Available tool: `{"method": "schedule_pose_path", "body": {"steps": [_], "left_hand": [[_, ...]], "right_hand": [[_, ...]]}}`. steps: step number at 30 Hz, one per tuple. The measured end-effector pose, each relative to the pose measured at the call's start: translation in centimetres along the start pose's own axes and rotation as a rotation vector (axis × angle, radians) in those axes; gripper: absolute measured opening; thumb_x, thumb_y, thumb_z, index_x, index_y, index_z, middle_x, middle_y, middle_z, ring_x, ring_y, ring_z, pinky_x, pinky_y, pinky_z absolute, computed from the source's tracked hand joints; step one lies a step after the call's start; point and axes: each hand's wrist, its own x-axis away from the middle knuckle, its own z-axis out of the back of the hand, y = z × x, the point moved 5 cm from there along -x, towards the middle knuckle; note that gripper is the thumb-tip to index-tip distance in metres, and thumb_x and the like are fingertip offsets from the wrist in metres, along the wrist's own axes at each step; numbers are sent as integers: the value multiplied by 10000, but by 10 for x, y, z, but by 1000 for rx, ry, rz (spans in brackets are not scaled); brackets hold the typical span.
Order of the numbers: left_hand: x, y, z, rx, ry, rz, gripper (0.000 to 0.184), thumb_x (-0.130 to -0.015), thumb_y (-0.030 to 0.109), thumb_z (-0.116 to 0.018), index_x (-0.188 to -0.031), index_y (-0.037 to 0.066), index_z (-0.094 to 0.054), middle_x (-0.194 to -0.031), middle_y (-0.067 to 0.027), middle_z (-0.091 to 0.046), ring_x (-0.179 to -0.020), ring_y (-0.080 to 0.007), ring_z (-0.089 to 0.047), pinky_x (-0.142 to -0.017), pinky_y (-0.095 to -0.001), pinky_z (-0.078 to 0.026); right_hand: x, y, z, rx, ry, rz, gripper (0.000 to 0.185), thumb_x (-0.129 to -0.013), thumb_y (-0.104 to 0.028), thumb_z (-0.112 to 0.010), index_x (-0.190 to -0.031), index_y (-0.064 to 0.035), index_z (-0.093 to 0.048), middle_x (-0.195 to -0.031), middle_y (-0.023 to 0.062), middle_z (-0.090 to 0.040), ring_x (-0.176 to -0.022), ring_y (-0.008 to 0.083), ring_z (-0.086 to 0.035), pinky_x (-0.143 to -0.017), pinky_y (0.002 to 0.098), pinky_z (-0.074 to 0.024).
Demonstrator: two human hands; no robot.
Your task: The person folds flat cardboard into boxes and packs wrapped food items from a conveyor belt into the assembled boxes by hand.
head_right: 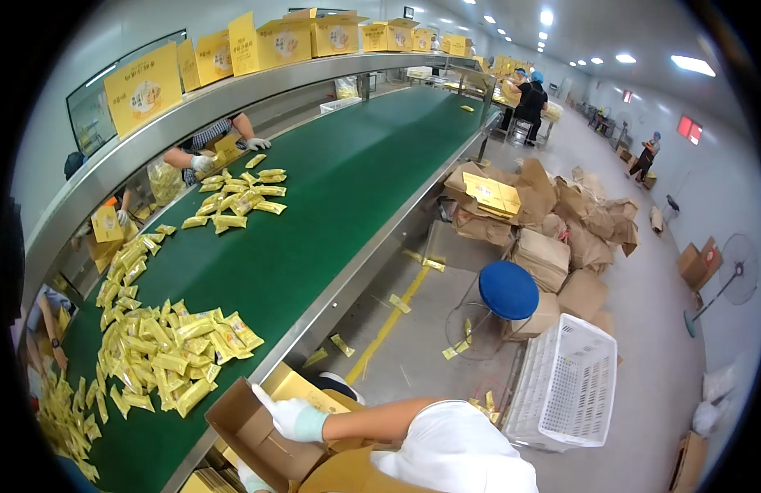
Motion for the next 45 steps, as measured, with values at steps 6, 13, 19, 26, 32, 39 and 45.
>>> {"method": "schedule_pose_path", "body": {"steps": [6,13,19,26,32,39,45], "left_hand": [[-2,-8,19,-27,11,19,431,-1027,249,-491,-1401,34,-501,-1317,-133,-572,-1186,-248,-546,-1002,-378,-473],[-23,-30,80,-241,78,28,438,-1025,200,-517,-1413,1,-485,-1357,-149,-562,-1218,-248,-533,-1020,-373,-458],[47,51,11,-925,196,-322,645,-1002,566,-482,-1302,7,-599,-1229,-213,-668,-1035,-306,-637,-947,-373,-475],[73,89,-5,-596,200,-268,374,-1038,310,-525,-1117,-38,-636,-945,-126,-699,-835,-189,-627,-768,-331,-507],[34,28,26,-809,590,-566,516,-1031,230,-510,-1471,-13,-394,-1332,-252,-574,-1193,-359,-592,-1015,-425,-465],[9,144,-13,-1180,688,-1208,555,-865,9,-671,-1396,-9,-508,-1359,-235,-544,-1277,-416,-507,-1086,-471,-409],[-81,246,-87,-1637,421,-890,855,-682,492,-843,-1431,232,-524,-1467,-186,-479,-1409,-461,-351,-1118,-538,-369]], "right_hand": [[-11,-39,-29,162,47,98,860,-876,-113,-529,-1573,57,-56,-766,205,-692,-591,358,-659,-575,471,-531],[-7,-42,-31,192,141,153,850,-838,-115,-545,-1561,81,-144,-680,176,-630,-518,313,-633,-475,467,-500],[-4,-44,-24,253,69,97,774,-892,-173,-512,-1564,47,-196,-677,167,-647,-493,350,-615,-509,491,-511],[0,28,-7,-234,124,0,655,-1004,-252,-510,-1577,-68,-251,-1009,286,-689,-810,470,-667,-766,534,-540],[-13,89,-84,-358,103,-1,460,-1011,-112,-491,-1461,-18,-460,-1435,257,-502,-1336,392,-488,-1099,406,-411],[-101,24,-1,143,631,303,416,-805,-111,-730,-1205,-63,-625,-1217,194,-540,-1093,394,-530,-967,487,-427],[-221,33,13,221,231,-179,943,-710,-624,-766,-1495,-214,-441,-1540,188,-360,-1426,515,-249,-1091,648,-278]]}}
